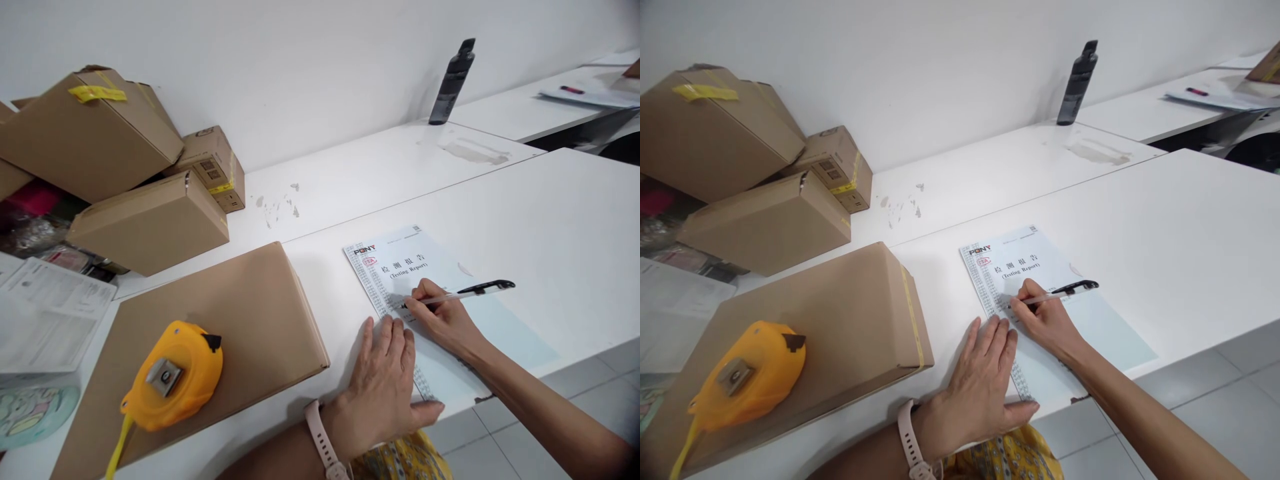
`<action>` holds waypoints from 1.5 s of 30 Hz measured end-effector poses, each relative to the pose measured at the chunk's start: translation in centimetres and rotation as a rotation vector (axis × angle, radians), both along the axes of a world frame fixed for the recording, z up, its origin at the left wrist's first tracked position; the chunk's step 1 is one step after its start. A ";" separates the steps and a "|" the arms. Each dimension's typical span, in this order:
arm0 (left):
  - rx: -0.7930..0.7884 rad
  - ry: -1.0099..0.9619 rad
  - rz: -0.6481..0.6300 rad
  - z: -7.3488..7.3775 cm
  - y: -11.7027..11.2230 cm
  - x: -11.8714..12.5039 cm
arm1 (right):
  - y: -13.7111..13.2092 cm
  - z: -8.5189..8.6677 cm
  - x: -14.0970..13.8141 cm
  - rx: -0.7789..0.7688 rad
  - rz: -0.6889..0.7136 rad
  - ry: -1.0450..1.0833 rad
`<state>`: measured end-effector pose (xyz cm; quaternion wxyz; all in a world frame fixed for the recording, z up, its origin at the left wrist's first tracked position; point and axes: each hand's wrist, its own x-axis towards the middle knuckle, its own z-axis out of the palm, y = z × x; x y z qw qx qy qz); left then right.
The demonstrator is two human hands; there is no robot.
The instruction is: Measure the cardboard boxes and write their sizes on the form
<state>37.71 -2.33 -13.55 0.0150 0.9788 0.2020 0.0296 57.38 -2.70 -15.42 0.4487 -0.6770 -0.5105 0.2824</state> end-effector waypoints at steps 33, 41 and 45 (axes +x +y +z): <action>-0.024 -0.012 0.001 -0.1 -0.1 0.0 | -0.1 -0.4 0.2 0.005 -0.015 -0.003; -0.064 -0.052 0.005 -0.6 -0.1 -0.2 | 0.3 -0.4 1.2 0.056 -0.093 -0.187; -0.115 -0.088 0.020 -1.1 -0.2 -0.1 | 0.6 -0.8 1.8 0.141 0.058 -0.510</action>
